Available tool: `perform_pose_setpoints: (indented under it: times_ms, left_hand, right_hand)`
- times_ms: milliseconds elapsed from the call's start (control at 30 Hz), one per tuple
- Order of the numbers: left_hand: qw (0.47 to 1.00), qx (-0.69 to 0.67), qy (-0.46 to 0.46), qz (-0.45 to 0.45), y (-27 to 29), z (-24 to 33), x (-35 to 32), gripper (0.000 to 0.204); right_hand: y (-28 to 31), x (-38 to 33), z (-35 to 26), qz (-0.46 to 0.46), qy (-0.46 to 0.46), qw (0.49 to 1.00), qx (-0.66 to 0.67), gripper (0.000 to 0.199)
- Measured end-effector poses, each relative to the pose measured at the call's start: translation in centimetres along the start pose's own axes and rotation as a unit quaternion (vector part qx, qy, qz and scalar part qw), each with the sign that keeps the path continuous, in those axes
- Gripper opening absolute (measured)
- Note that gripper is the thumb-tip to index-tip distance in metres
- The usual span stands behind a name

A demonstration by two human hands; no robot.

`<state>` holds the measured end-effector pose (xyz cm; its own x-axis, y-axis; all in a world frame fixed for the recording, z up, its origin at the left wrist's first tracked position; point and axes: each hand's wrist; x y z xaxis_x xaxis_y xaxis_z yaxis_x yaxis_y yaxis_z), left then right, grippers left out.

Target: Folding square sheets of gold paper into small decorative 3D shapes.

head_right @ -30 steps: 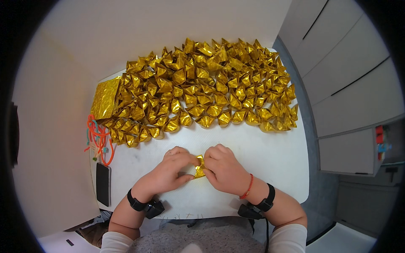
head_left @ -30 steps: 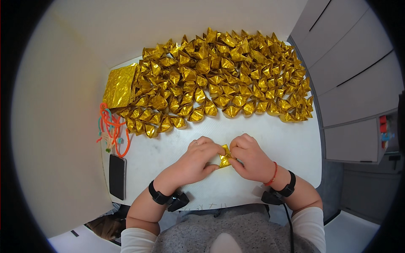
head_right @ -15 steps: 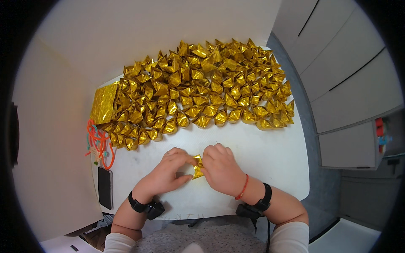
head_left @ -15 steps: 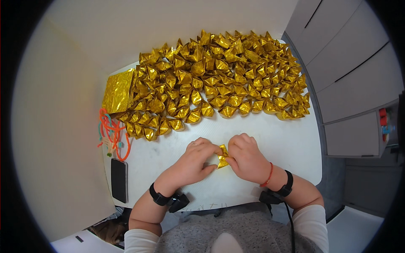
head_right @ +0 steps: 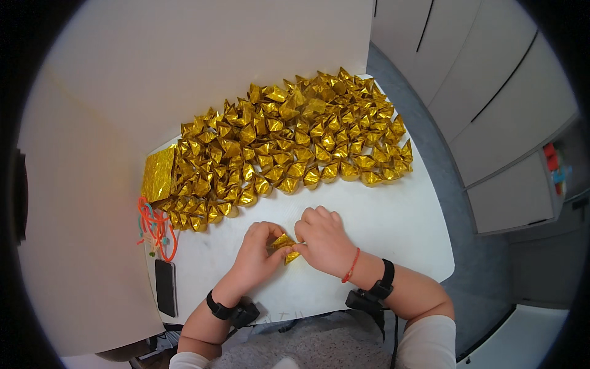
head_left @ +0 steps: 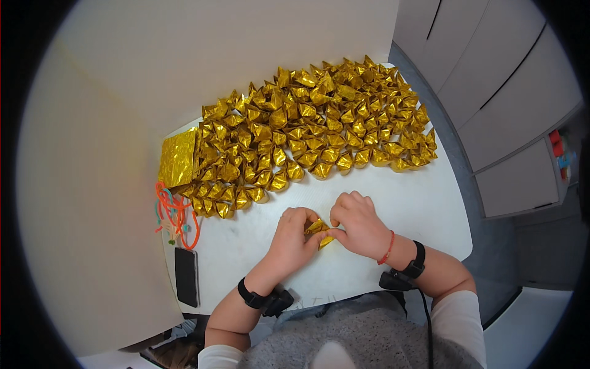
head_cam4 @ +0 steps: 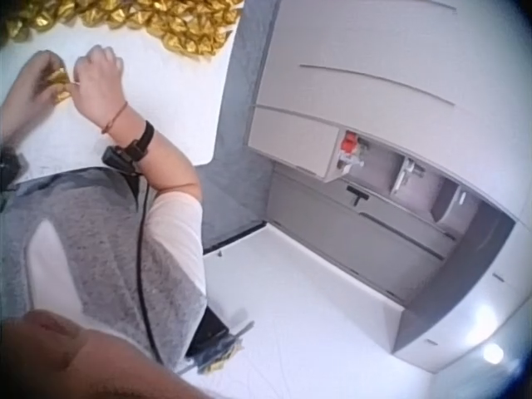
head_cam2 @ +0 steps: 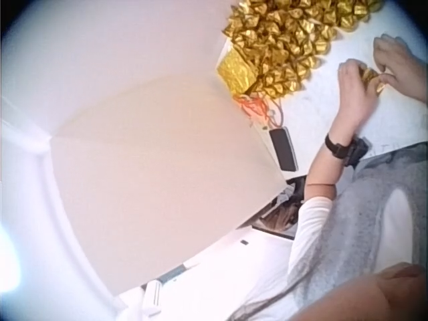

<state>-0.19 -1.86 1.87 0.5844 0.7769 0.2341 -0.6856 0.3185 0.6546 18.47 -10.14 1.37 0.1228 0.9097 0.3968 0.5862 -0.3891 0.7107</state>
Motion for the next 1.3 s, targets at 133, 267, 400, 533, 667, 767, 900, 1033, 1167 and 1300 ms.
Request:
perform_pose_setpoints:
  times_ms: [133, 267, 400, 533, 667, 767, 900, 1033, 1167, 1300]
  left_hand:
    - [0.988, -0.063, 0.121, -0.065, -0.3, 0.6, 0.1, 0.032]
    - [0.952, -0.257, 0.164, 0.021, -2.0, -1.0, -1.1, 0.028]
    - [0.850, -0.474, 0.217, 0.082, -2.1, -1.1, -1.0, 0.027]
    - [0.794, -0.538, 0.270, 0.085, -2.0, -0.3, -1.2, 0.028]
    - [0.747, -0.576, 0.320, 0.083, -1.8, -0.1, -1.0, 0.027]
    - [0.755, -0.568, 0.316, 0.083, -1.3, -0.2, -0.8, 0.028]
    - [0.775, -0.548, 0.297, 0.107, -1.2, -1.2, -0.9, 0.030]
    - [0.775, -0.544, 0.297, 0.122, -0.9, -1.6, -1.2, 0.033]
    - [0.760, -0.562, 0.301, 0.125, -0.7, -2.2, -1.1, 0.034]
    - [0.696, -0.621, 0.341, 0.115, -0.6, -2.0, -1.0, 0.033]
  right_hand:
    - [-0.1, -0.3, 0.0, -0.005, 0.003, 1.000, 0.000, 0.020]
    - [-0.3, -0.2, 0.2, -0.008, 0.017, 0.997, 0.070, 0.016]
    - [-1.3, -0.2, 2.2, -0.021, 0.026, 0.976, 0.216, 0.010]
    - [-1.7, -0.8, 1.5, -0.058, -0.276, 0.854, 0.437, 0.013]
    - [-1.8, -0.9, 1.2, -0.025, -0.269, 0.882, 0.385, 0.019]
    - [-1.8, -0.3, 0.8, 0.017, -0.176, 0.943, 0.283, 0.021]
    - [-2.3, -0.2, 0.4, 0.004, -0.220, 0.917, 0.331, 0.024]
    - [-1.2, 0.1, -0.3, -0.113, -0.292, 0.876, 0.366, 0.026]
    - [-1.5, 0.1, -0.1, -0.097, -0.197, 0.930, 0.294, 0.029]
    - [-1.8, 0.0, 0.1, -0.055, -0.125, 0.954, 0.267, 0.029]
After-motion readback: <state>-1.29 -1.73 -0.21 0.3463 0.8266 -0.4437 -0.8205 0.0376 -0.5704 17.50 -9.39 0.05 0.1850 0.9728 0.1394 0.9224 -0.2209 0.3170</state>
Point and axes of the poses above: each hand's wrist, its own x-axis towards the middle knuckle, its own y-axis out of the back of the hand, z = x × y, and after that the axes turned 14 degrees about z, right-handed
